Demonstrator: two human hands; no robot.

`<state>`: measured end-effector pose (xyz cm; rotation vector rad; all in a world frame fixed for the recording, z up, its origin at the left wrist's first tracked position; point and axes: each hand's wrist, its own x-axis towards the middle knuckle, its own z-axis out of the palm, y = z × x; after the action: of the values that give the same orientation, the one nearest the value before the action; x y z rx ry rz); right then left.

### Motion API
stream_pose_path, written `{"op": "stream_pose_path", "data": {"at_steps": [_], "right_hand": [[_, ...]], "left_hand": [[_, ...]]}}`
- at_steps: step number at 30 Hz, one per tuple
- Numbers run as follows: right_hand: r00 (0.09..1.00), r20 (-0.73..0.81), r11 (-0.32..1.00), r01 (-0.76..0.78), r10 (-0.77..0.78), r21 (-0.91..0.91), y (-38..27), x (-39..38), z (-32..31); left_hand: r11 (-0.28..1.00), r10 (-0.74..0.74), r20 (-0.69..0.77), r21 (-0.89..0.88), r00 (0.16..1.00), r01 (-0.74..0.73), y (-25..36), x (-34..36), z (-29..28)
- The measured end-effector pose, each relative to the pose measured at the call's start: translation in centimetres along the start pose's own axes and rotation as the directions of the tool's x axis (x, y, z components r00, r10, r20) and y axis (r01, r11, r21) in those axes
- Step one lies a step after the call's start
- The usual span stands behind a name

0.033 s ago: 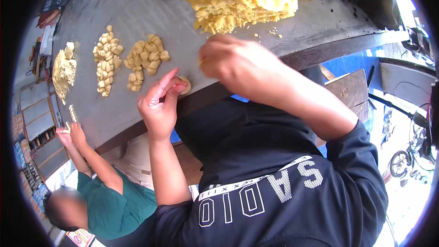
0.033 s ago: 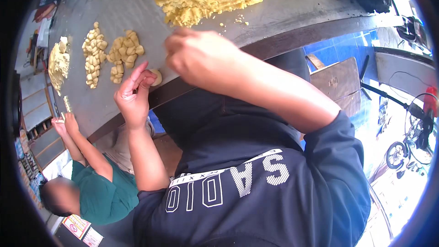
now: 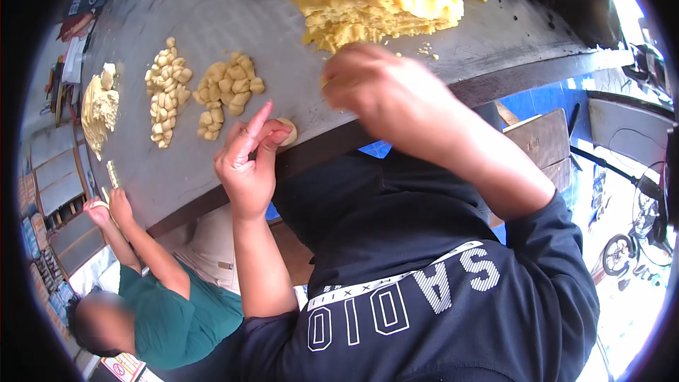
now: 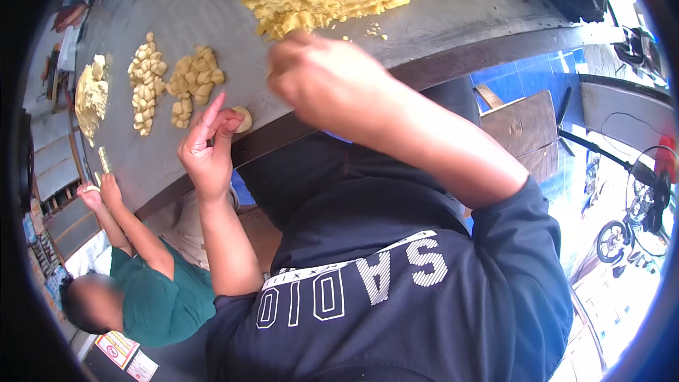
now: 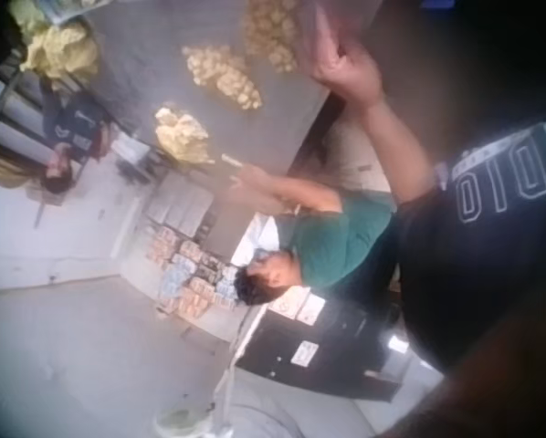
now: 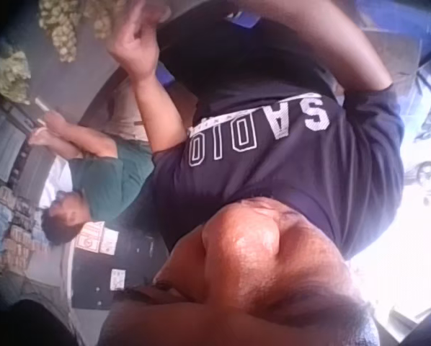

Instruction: The person shapes small pieces of yellow dough into round cookies and places them onto a metal baking tray on a stainless steel work table, then gathers and kneads a larger mass of dough before continuing to shape individual cookies.

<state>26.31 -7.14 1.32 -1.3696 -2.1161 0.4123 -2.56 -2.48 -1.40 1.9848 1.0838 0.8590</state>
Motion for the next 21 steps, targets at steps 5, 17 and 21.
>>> {"op": "stream_pose_path", "data": {"at_steps": [5, 17, 21], "right_hand": [[0.952, -0.269, 0.983, -0.169, 0.144, -0.070, 3.2, -5.3, -3.2], [0.983, -0.111, 0.939, 0.100, -0.144, -0.330, 3.9, -2.0, -2.2], [0.989, -0.147, 0.973, -0.052, 0.019, -0.227, 2.1, -3.1, -1.1]], "left_hand": [[0.939, 0.233, -0.013, 0.261, 0.972, -0.222, 1.1, 0.4, 1.4], [0.952, 0.174, 0.161, 0.225, 0.972, -0.208, 0.9, 0.5, -1.3], [0.903, 0.152, 0.201, 0.370, 0.968, -0.219, 2.1, 2.4, -1.2]]}}
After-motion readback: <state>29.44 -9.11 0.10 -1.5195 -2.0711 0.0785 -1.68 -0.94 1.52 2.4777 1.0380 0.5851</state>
